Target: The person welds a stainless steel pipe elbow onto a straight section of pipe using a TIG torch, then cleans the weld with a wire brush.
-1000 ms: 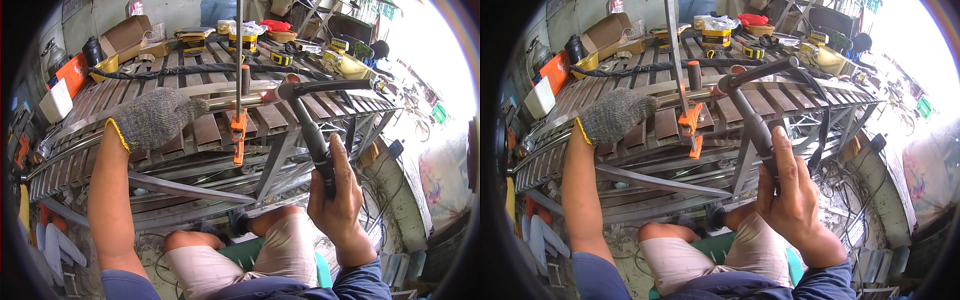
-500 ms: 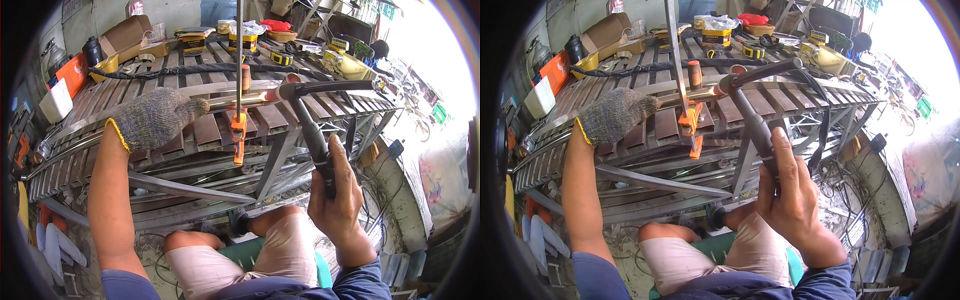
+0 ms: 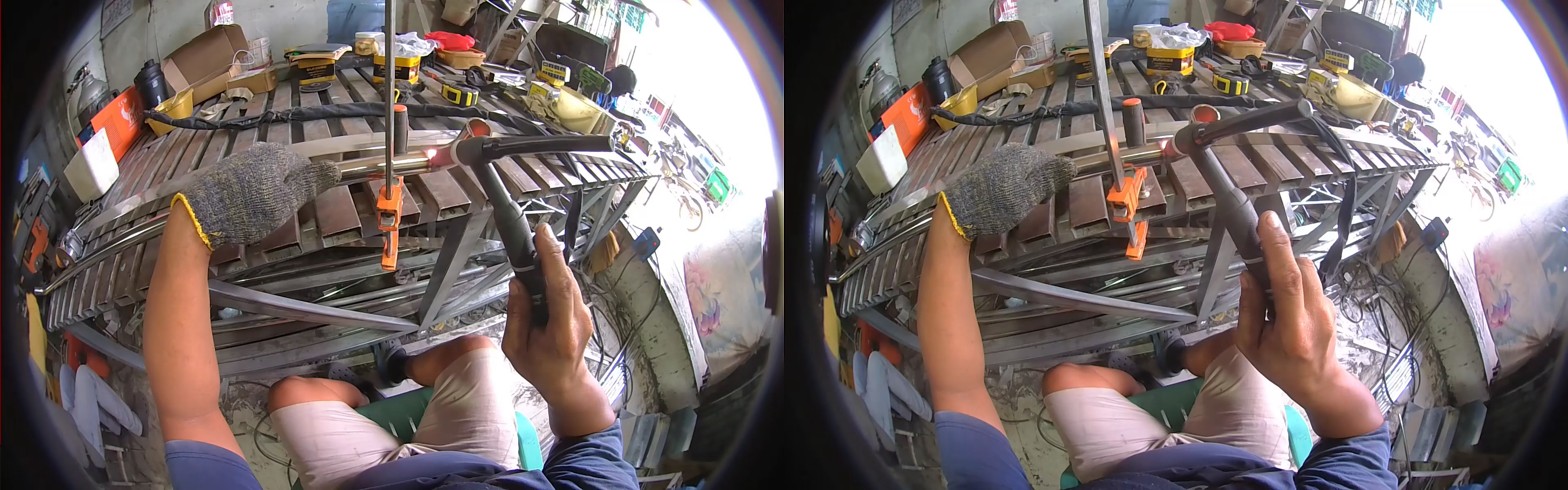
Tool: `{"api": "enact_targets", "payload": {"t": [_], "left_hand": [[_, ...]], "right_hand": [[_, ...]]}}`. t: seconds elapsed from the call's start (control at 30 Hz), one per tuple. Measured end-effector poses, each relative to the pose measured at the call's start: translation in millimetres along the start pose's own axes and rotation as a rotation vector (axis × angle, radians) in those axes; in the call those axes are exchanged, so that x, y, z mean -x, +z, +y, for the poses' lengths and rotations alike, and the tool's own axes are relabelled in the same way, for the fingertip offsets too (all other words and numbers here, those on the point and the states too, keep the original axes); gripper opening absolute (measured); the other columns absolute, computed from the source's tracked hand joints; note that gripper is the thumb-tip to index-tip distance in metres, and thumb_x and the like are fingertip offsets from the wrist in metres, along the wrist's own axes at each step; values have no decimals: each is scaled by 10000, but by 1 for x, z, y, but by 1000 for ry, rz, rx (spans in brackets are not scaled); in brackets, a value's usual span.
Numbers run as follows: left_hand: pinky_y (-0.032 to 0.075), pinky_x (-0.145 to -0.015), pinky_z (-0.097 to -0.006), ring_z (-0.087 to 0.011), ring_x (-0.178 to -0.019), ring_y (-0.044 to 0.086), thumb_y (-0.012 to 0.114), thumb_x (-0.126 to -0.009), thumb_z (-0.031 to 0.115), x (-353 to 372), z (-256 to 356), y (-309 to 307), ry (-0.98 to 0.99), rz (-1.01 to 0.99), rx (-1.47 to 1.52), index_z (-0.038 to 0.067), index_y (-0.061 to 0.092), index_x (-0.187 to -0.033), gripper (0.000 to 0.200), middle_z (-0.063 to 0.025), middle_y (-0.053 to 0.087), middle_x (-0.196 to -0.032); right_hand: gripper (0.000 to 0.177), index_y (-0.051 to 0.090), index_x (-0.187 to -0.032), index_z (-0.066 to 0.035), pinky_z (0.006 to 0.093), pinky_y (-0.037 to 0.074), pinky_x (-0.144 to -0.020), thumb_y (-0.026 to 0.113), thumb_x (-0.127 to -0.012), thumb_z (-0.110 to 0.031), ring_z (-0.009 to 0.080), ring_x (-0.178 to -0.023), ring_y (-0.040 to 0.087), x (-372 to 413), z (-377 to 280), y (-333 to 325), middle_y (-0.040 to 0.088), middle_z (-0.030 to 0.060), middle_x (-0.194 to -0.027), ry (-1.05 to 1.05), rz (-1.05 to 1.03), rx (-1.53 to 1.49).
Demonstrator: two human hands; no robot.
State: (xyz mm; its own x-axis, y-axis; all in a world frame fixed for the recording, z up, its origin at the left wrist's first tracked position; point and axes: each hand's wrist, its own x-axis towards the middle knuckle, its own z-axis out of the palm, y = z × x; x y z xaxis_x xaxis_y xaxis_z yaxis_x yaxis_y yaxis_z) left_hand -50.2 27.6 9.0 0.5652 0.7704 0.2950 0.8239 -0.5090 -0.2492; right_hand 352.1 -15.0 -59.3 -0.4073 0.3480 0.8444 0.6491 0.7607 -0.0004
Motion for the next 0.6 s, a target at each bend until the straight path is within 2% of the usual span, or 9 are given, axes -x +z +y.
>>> {"api": "enact_targets", "payload": {"t": [0.03,0.1,0.13,0.23,0.37,0.43,0.47,0.57,0.6], "left_hand": [[559,-1007,-507,-417,-1121,701,625,-1003,126,-4,9,-8,-3,-3,-17,59,757,-1252,290,-204,761,-1165],[566,-988,-505,-423,-1099,703,653,-1006,130,-15,42,-39,-542,-143,285,57,755,-1255,279,-200,762,-1152],[570,-979,-506,-424,-1085,706,666,-1010,129,-14,38,-36,-509,-156,285,63,753,-1265,277,-199,764,-1161],[568,-986,-507,-421,-1086,708,654,-1014,123,-1,3,-4,39,5,-51,72,753,-1275,284,-199,765,-1179],[568,-991,-508,-421,-1089,709,645,-1021,140,0,-3,1,70,41,10,69,751,-1282,290,-201,766,-1189],[564,-1013,-509,-420,-1100,707,614,-1007,106,-20,49,-46,-616,-194,318,66,748,-1290,315,-197,766,-1193],[579,-981,-498,-423,-1060,718,663,-1027,163,-22,50,-51,-605,-208,382,27,740,-1276,294,-227,763,-1158],[595,-921,-484,-432,-996,729,755,-1032,304,1,-9,5,130,75,-42,-20,730,-1245,389,-271,756,-1104],[600,-891,-478,-424,-990,732,769,-1034,330,1,-10,7,130,62,-85,-25,724,-1246,417,-265,756,-1101]], "right_hand": [[697,455,-1578,127,408,605,-672,715,-931,102,312,-791,710,0,1,-1,701,300,-1262,-2,-15,-12],[697,455,-1578,127,409,605,-670,713,-931,104,314,-787,709,1,1,-1,701,298,-1262,-9,-13,-1],[696,457,-1578,124,410,605,-669,713,-931,104,315,-784,708,0,1,0,703,297,-1256,-14,3,20],[694,462,-1577,120,411,603,-666,713,-931,102,318,-781,704,1,0,3,705,297,-1249,-13,36,9],[693,462,-1577,118,412,603,-667,713,-932,102,321,-788,706,1,1,0,706,299,-1244,-7,-6,11],[692,463,-1577,116,413,604,-670,712,-932,103,322,-792,709,2,1,0,707,298,-1241,-7,-13,12],[693,462,-1577,116,414,604,-672,712,-932,103,322,-792,710,2,1,0,708,297,-1237,-8,-2,10],[697,460,-1577,116,417,604,-678,714,-928,107,327,-790,711,3,1,3,711,293,-1224,-7,27,6],[699,459,-1577,117,418,605,-681,715,-926,108,330,-789,711,3,1,4,713,292,-1222,-4,25,4]]}}
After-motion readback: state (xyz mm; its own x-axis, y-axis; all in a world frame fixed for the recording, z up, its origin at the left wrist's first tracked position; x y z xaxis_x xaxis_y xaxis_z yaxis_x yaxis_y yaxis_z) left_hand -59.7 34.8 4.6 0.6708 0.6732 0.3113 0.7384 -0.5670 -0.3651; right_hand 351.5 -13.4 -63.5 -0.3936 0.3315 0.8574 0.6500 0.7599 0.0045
